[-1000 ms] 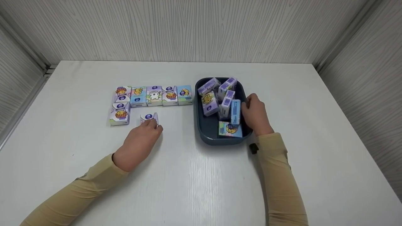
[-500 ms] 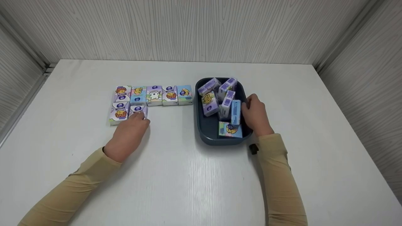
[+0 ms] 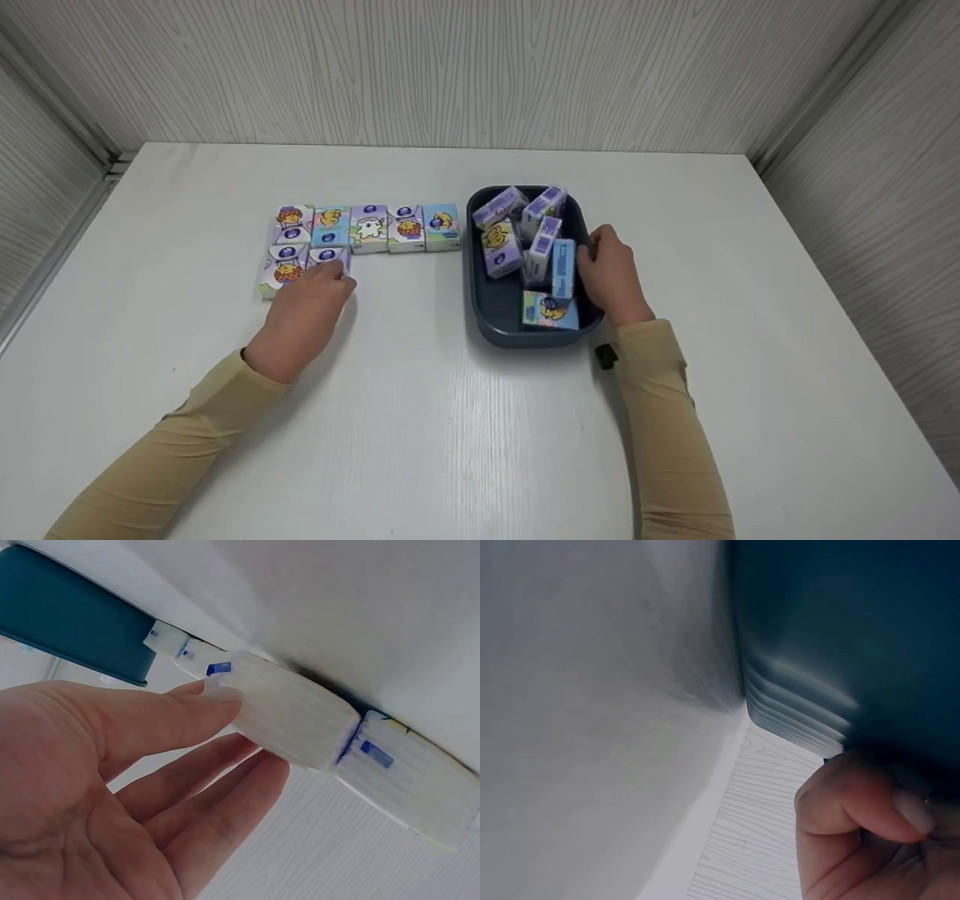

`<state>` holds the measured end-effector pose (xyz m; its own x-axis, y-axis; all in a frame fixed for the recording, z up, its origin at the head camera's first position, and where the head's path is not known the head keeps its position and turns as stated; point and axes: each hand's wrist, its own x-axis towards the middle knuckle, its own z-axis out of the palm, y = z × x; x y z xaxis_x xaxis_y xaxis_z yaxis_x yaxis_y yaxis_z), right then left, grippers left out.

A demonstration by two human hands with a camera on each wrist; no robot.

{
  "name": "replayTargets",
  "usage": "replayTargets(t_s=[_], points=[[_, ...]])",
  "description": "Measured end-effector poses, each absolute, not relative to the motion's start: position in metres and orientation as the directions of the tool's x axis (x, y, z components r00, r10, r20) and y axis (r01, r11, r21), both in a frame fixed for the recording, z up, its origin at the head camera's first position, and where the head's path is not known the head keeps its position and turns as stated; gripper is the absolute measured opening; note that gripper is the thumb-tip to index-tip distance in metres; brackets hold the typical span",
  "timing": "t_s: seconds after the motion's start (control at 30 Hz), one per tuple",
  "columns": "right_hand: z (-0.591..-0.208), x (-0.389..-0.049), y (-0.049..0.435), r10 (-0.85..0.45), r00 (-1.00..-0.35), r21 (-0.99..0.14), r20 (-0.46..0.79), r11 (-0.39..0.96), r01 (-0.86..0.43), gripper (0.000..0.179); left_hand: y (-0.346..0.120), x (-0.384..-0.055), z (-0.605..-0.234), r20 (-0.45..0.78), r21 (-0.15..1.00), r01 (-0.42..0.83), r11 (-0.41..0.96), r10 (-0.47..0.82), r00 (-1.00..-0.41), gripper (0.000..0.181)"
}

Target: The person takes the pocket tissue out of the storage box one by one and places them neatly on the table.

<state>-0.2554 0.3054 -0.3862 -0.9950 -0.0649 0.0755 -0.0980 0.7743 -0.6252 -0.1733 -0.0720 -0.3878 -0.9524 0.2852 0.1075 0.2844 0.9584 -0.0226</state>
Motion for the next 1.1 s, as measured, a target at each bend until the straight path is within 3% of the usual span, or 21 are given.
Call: replayTargets(t_s=[0.13,0.37,0.57,1.1], points=[[-0.386,-0.255,0.305,-0.069,-0.993,-0.623,0.092,0.774,-0.111,0.026,-0.069,-0.171,-0.384,0.141,-0.023,0.307,0.952,0.307,-0.941,0.017],[-0.386,-0.256,0.305,-0.062,-0.995,-0.628,0.076,0.772,-0.097,0.028,-0.055,-0.167,-0.374,0.063,0.023,0.345,0.938,0.343,-0.937,0.024],[-0.385,-0.256,0.305,-0.053,-0.996,-0.627,0.067,0.775,-0.084,0.030,-0.033,-0.168,-0.366,0.104,0.041,0.398,0.916,0.392,-0.914,0.039],[-0.390,-0.258,0.306,-0.058,-0.994,-0.609,0.096,0.786,-0.105,0.026,0.054,-0.181,-0.347,0.306,0.097,0.613,0.784,0.562,-0.768,0.039]])
